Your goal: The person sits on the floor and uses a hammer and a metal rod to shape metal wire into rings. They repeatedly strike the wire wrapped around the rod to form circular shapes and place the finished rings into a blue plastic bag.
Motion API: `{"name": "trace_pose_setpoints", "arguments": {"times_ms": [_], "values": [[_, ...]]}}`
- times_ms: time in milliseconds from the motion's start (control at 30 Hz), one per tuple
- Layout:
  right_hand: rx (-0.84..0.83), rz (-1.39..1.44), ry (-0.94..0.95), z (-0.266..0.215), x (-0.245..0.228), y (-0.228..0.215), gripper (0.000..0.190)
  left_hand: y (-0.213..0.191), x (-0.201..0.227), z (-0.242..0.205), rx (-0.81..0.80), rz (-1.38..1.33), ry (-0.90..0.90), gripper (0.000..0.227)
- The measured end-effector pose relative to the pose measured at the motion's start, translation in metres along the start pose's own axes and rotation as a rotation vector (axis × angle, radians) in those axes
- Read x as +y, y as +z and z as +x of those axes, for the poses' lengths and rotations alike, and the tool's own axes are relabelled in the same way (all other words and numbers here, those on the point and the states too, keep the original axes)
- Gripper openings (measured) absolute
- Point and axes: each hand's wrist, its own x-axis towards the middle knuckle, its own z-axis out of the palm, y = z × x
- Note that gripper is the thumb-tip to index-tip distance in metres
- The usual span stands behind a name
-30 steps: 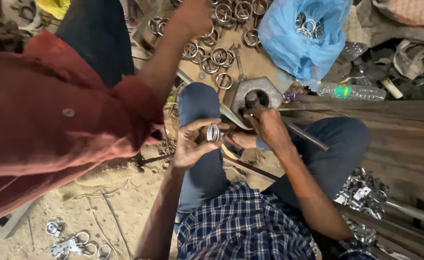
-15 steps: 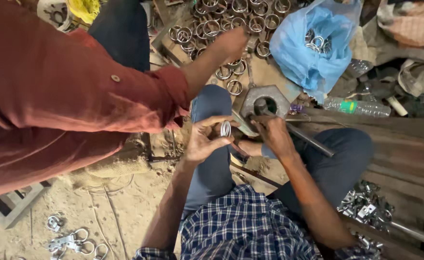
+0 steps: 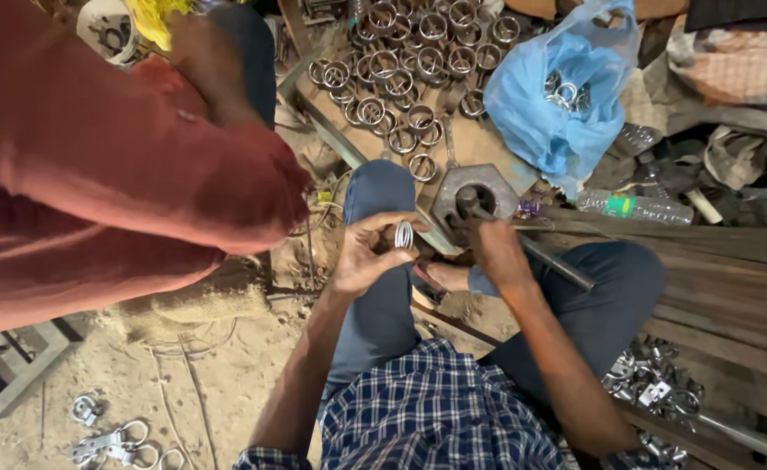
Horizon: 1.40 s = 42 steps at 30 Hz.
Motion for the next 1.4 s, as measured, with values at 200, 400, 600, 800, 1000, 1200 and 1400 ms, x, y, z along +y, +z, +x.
{"name": "trace_pose_setpoints", "arguments": {"times_ms": [200, 400, 600, 800, 1000, 1200, 1400], "values": [[-0.145, -0.136, 0.004, 0.012, 0.002, 0.005, 0.016, -0.002, -0.004, 0.001, 0.023, -0.009, -0.044, 0.052], [-0.179, -0.198, 0.06, 0.015, -0.004, -0.011, 0.009, 0.001, -0.004, 0.0, 0.018, -0.016, -0.038, 0.052], [-0.204, -0.226, 0.215, 0.011, -0.013, -0.003, 0.009, -0.002, -0.003, 0.001, 0.027, 0.016, -0.032, 0.052], [-0.177, -0.163, 0.263, -0.013, -0.041, -0.023, 0.017, -0.005, -0.006, -0.001, 0.032, 0.011, -0.041, 0.053], [0.25, -0.01, 0.191, -0.029, -0.054, -0.054, 0.015, -0.006, -0.009, 0.0, 0.052, 0.045, -0.056, 0.054], [0.107, 0.12, 0.268, -0.013, -0.053, -0.077, 0.02, -0.002, -0.008, 0.0, 0.025, 0.012, -0.06, 0.055], [0.23, 0.829, 0.284, 0.063, -0.001, -0.079, 0.03, -0.004, -0.008, 0.001, 0.005, -0.005, -0.034, 0.057]]}}
